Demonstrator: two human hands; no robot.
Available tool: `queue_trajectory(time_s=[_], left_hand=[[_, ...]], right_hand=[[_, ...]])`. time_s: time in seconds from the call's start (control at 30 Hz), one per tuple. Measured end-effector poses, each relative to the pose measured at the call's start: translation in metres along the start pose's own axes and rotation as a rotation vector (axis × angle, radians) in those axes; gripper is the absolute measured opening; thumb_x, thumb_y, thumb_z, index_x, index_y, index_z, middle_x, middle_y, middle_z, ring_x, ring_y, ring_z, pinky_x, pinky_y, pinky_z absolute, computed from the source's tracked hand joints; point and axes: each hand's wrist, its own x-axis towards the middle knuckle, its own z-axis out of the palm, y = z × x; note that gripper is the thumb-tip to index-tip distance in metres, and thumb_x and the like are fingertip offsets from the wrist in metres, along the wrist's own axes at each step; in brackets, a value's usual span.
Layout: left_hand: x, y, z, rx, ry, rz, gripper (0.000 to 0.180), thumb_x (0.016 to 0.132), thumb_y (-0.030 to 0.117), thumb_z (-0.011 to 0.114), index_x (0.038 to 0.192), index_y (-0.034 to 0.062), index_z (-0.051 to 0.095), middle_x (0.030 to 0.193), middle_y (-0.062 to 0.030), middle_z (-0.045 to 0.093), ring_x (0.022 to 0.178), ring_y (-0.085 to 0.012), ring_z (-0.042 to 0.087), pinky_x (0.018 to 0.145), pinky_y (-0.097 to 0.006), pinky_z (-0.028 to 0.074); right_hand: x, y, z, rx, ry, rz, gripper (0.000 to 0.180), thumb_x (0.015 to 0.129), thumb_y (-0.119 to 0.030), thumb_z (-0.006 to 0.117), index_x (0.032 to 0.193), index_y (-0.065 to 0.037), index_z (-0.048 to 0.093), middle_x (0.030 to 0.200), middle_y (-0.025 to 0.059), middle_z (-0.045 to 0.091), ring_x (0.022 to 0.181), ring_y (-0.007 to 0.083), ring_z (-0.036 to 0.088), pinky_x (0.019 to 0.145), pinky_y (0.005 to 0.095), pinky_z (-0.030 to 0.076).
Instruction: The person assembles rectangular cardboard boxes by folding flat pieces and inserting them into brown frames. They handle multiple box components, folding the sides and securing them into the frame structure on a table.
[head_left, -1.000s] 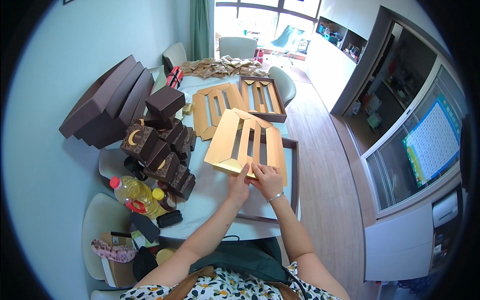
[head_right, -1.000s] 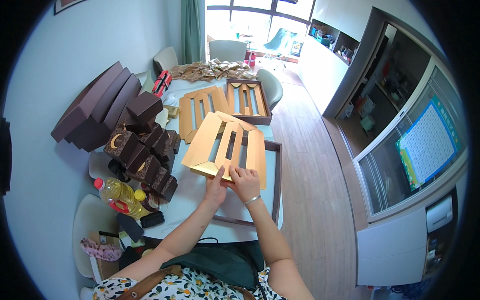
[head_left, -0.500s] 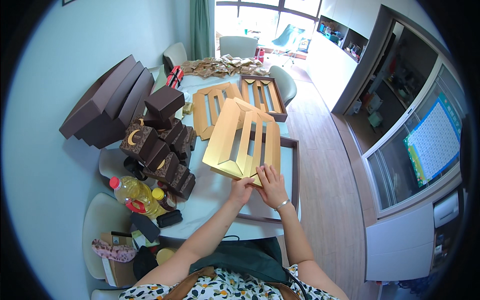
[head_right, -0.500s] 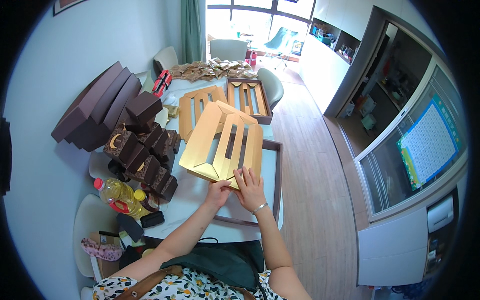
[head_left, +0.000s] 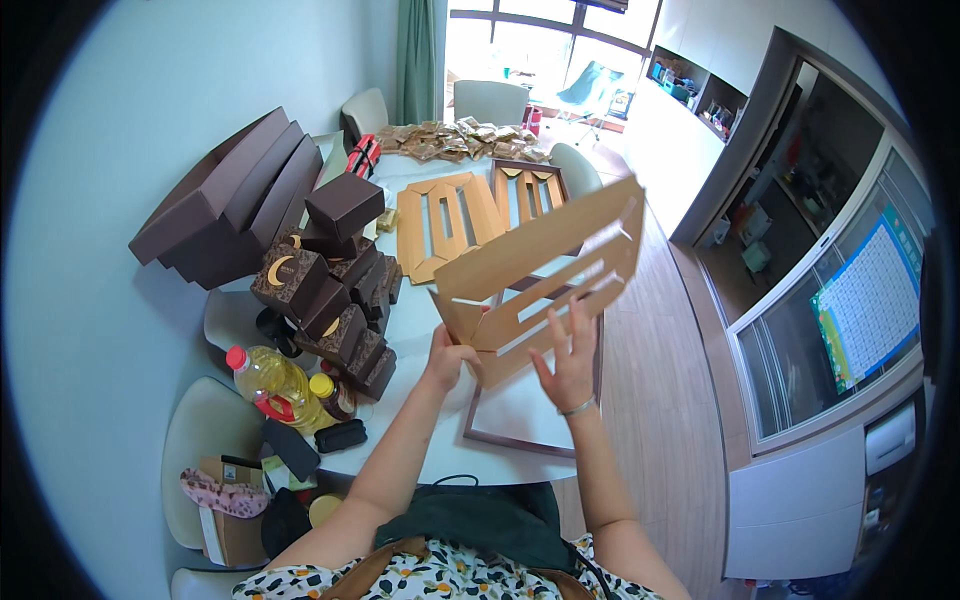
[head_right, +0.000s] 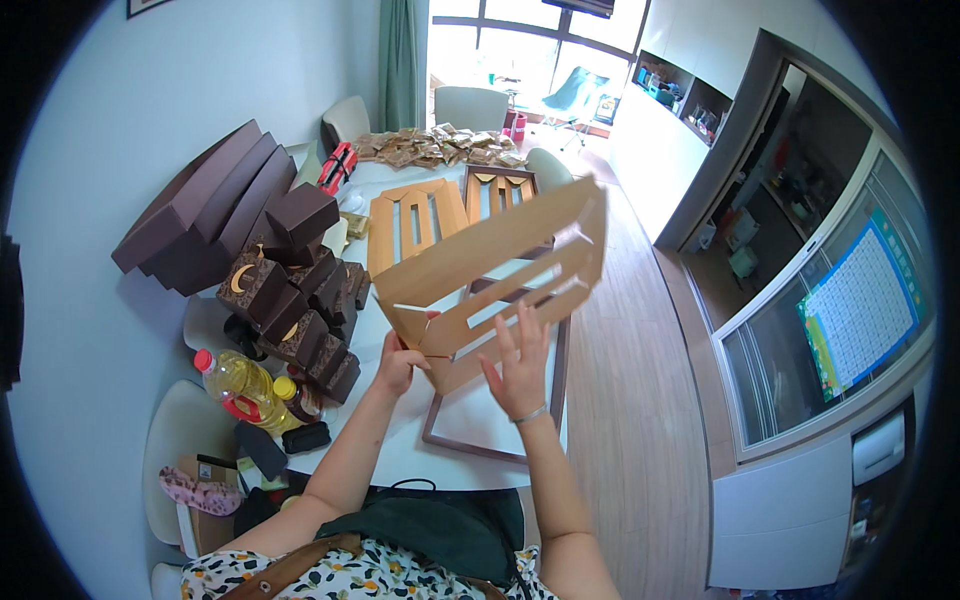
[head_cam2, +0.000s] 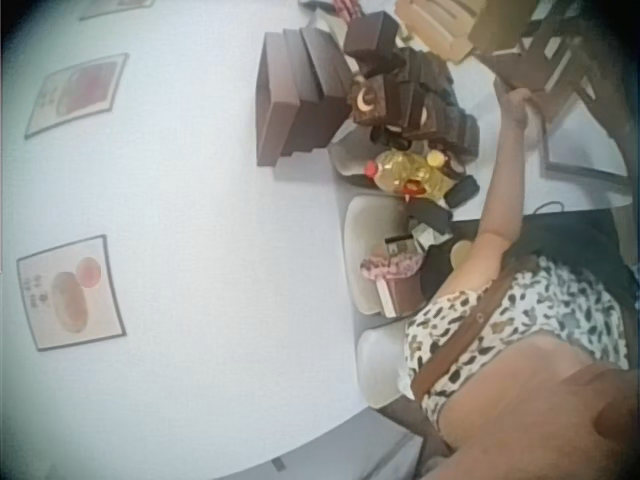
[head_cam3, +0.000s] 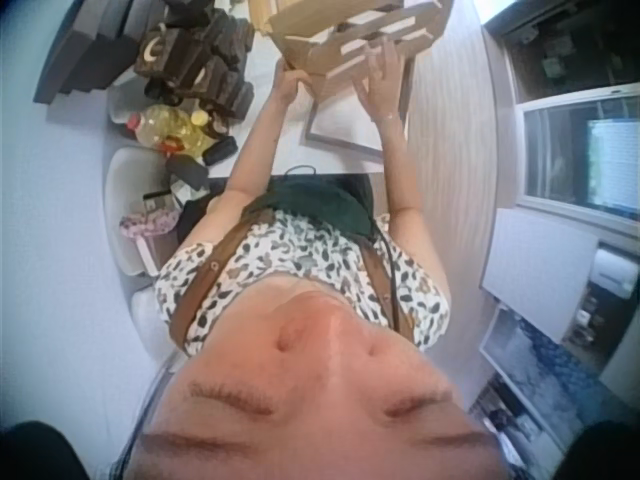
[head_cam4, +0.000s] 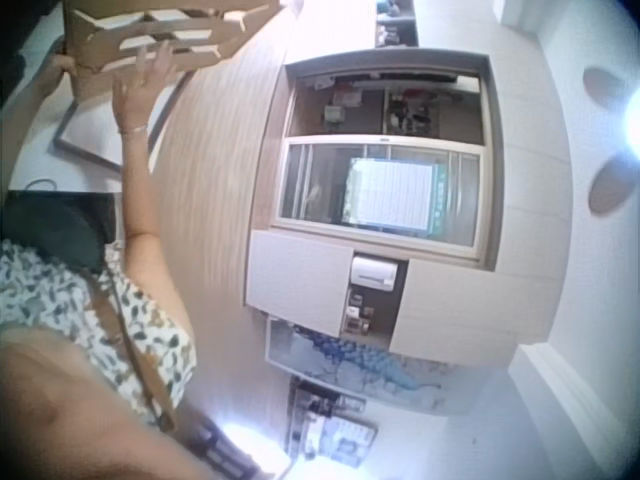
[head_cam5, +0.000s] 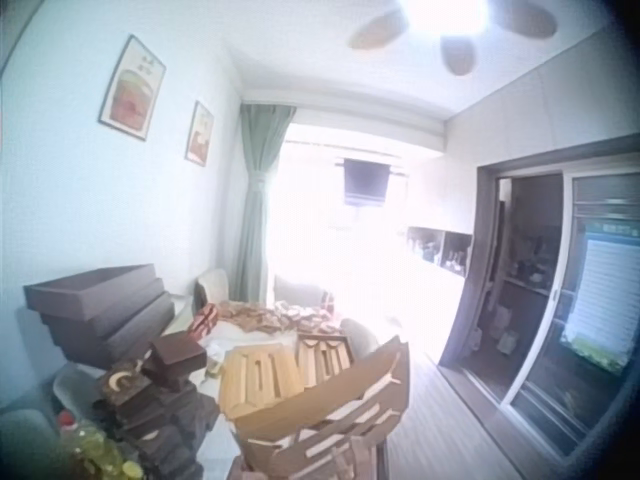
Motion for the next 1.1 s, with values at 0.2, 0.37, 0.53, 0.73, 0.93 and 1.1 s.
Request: queue_trajectory(time_s=[0.2,0.37,0.53,0.73,0.93,1.1], left_hand=[[0.004,0.013,-0.013,0.147,-0.074,-0.150,0.060,0.044,-0.006,0.054,0.104,-0.0029,0.060,0.085,-0.0093,0.065,0.076,-0.0226,0.064,0.069,-0.030,0.052],[0.006,0.018,-0.014,0.318,-0.157,-0.275,0.076,0.042,-0.005,0.052,0.119,-0.0015,0.054,0.102,-0.0093,0.064,0.101,-0.0224,0.060,0.081,-0.030,0.049],[0.013,0.034,0.010,0.705,0.175,0.539,0.072,0.072,0.006,0.058,0.139,0.0017,0.031,0.120,-0.0160,0.050,0.117,-0.0278,0.048,0.100,-0.034,0.037],[0.027,0.063,0.048,0.798,0.298,0.741,0.073,0.090,0.037,0.063,0.143,-0.0003,0.029,0.134,-0.0168,0.051,0.122,-0.0295,0.051,0.100,-0.035,0.041],[0.025,0.068,0.038,0.759,0.164,0.635,0.075,0.073,0.032,0.081,0.132,0.0023,0.044,0.113,-0.0129,0.064,0.102,-0.0236,0.064,0.085,-0.031,0.051],[0.019,0.068,0.044,0.634,0.183,0.454,0.064,0.067,0.024,0.086,0.116,0.0040,0.050,0.101,-0.0097,0.066,0.087,-0.0162,0.066,0.075,-0.027,0.054]], right_hand=[[0.073,0.002,-0.029,-0.249,0.109,-0.176,0.073,0.077,-0.046,0.070,0.137,-0.014,0.044,0.143,0.0165,0.039,0.135,0.0336,0.034,0.109,0.0613,0.015],[0.106,0.016,-0.042,-0.108,-0.005,-0.240,0.055,0.073,-0.038,0.074,0.121,-0.015,0.061,0.087,0.0025,0.051,0.088,0.0193,0.051,0.087,0.0398,0.035],[0.116,0.000,-0.038,-0.113,0.070,-0.233,0.049,0.071,-0.031,0.076,0.116,-0.017,0.066,0.075,-0.0017,0.043,0.072,0.0149,0.043,0.070,0.0328,0.029],[0.116,-0.013,-0.034,-0.161,0.118,-0.210,0.053,0.072,-0.035,0.074,0.123,-0.021,0.063,0.074,-0.0015,0.040,0.072,0.0150,0.042,0.068,0.0327,0.027],[0.117,-0.020,-0.041,-0.177,-0.002,-0.217,0.071,0.064,-0.045,0.078,0.127,-0.020,0.059,0.076,0.0002,0.040,0.074,0.0171,0.042,0.068,0.0332,0.029],[0.113,-0.018,-0.038,-0.197,-0.086,-0.265,0.086,0.057,-0.051,0.079,0.134,-0.020,0.054,0.077,0.0007,0.039,0.073,0.0176,0.040,0.067,0.0328,0.032]])
